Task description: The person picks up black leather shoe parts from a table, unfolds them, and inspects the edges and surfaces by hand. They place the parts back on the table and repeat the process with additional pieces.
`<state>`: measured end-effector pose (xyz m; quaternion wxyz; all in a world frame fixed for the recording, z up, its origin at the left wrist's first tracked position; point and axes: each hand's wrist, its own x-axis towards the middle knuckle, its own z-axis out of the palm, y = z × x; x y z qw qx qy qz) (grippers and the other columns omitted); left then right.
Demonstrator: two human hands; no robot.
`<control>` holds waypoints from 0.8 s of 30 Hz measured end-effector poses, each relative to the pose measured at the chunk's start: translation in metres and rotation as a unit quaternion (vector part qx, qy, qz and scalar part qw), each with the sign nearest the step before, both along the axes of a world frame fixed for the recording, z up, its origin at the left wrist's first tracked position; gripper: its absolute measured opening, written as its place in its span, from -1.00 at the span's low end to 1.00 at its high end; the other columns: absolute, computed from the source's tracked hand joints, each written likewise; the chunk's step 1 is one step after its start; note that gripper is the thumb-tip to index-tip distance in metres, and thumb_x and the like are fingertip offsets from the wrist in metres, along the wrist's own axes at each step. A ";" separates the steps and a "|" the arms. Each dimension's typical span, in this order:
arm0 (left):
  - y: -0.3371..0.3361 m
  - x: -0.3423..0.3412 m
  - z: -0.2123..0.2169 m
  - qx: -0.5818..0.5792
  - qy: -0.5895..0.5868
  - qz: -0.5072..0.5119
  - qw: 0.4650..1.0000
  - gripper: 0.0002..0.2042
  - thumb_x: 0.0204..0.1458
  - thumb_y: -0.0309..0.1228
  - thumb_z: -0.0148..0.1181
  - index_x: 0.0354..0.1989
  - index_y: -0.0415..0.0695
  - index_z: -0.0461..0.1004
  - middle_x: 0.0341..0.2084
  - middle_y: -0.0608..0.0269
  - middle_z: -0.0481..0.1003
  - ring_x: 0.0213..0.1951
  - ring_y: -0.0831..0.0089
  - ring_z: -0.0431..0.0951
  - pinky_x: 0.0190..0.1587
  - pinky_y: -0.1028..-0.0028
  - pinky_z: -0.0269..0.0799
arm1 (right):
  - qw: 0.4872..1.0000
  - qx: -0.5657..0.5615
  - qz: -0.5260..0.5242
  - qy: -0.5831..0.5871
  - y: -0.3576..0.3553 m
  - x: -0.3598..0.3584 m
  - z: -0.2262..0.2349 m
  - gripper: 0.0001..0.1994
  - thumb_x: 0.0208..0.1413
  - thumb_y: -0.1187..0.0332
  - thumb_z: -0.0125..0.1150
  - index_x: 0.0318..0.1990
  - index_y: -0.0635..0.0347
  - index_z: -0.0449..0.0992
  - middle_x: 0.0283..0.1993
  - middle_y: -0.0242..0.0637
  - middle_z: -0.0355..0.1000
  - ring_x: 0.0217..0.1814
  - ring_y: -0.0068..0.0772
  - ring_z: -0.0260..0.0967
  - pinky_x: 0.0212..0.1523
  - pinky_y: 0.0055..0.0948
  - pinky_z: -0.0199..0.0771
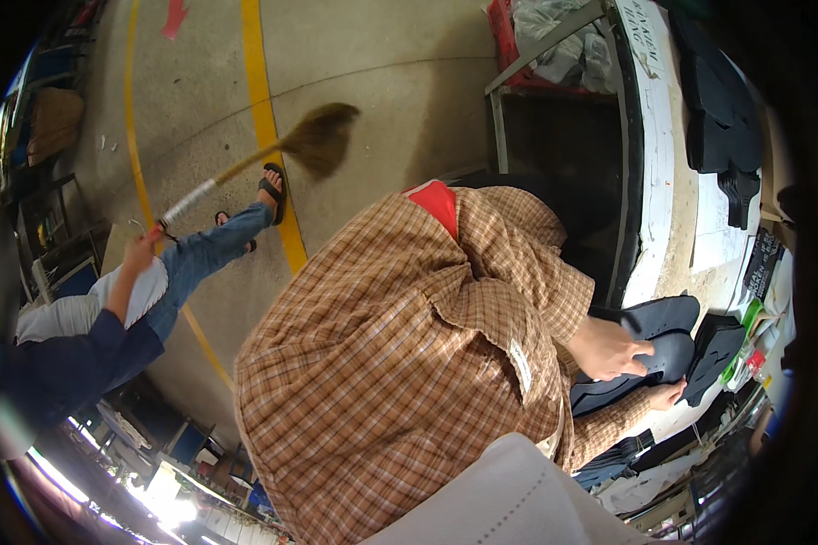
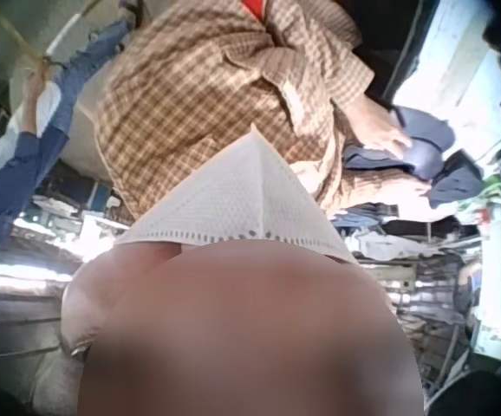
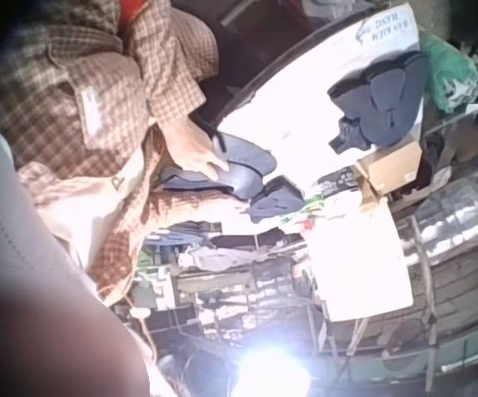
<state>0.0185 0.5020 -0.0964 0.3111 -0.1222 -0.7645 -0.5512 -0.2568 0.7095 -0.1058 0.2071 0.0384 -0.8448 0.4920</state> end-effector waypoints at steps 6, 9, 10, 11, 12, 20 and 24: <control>-0.200 -0.011 0.006 -0.181 0.067 0.242 0.951 -0.80 0.04 -0.41 -0.01 -0.28 -0.25 0.50 -0.33 0.08 0.55 -0.25 0.31 0.55 -0.21 0.25 0.49 | 0.964 0.210 0.150 0.061 0.024 -0.024 -0.013 -0.74 0.17 0.29 0.12 -0.16 0.33 0.53 -0.14 -0.22 0.52 -0.13 -0.41 0.43 -0.01 -0.47 0.39; -0.312 0.001 -0.017 -0.323 0.043 0.334 0.885 -0.74 0.12 -0.14 -0.02 -0.18 0.10 0.56 -0.27 0.41 0.57 -0.14 0.42 0.52 0.13 0.21 0.26 | 0.946 0.278 0.147 0.078 0.029 -0.034 -0.015 -0.74 0.14 0.24 0.15 -0.19 0.26 0.56 -0.19 -0.26 0.54 -0.18 -0.41 0.47 -0.11 -0.49 0.44; -0.330 0.001 -0.025 -0.379 0.038 0.344 0.858 -0.73 0.13 -0.09 -0.02 -0.13 0.17 0.55 -0.21 0.48 0.56 -0.09 0.46 0.51 0.15 0.25 0.25 | 0.937 0.314 0.128 0.085 0.031 -0.037 -0.014 -0.74 0.14 0.23 0.15 -0.19 0.24 0.56 -0.19 -0.26 0.54 -0.20 -0.41 0.47 -0.14 -0.49 0.45; -0.339 0.001 -0.033 -0.335 0.069 0.292 0.893 -0.75 0.09 -0.16 0.01 -0.16 0.07 0.52 -0.23 0.37 0.54 -0.13 0.43 0.50 0.07 0.30 0.29 | 0.932 0.331 0.121 0.088 0.028 -0.034 -0.011 -0.75 0.15 0.22 0.15 -0.19 0.21 0.57 -0.20 -0.26 0.54 -0.21 -0.41 0.47 -0.16 -0.49 0.46; -0.336 -0.014 -0.041 -0.290 0.098 0.235 0.923 -0.77 0.05 -0.24 0.04 -0.19 -0.04 0.49 -0.26 0.27 0.52 -0.16 0.40 0.49 -0.01 0.35 0.34 | 0.937 0.327 0.100 0.066 0.030 -0.037 -0.008 -0.75 0.15 0.21 0.15 -0.18 0.19 0.57 -0.20 -0.26 0.54 -0.22 -0.42 0.47 -0.19 -0.50 0.46; -0.352 -0.052 -0.103 -0.403 0.191 0.356 0.821 -0.75 0.11 -0.01 0.02 -0.08 0.34 0.47 -0.07 0.68 0.47 -0.10 0.66 0.47 0.06 0.45 0.32 | 0.884 0.463 0.059 0.033 0.024 -0.014 -0.002 -0.78 0.17 0.20 0.08 -0.16 0.09 0.54 -0.28 -0.22 0.54 -0.30 -0.30 0.50 -0.33 -0.40 0.51; -0.349 -0.060 -0.103 -0.417 0.254 0.331 0.807 -0.79 0.12 -0.05 -0.01 -0.16 0.24 0.43 -0.14 0.69 0.43 -0.13 0.74 0.45 -0.03 0.58 0.31 | 0.872 0.478 0.054 0.086 0.030 -0.013 -0.007 -0.75 0.17 0.18 0.06 -0.17 0.11 0.55 -0.25 -0.24 0.54 -0.30 -0.25 0.50 -0.29 -0.33 0.50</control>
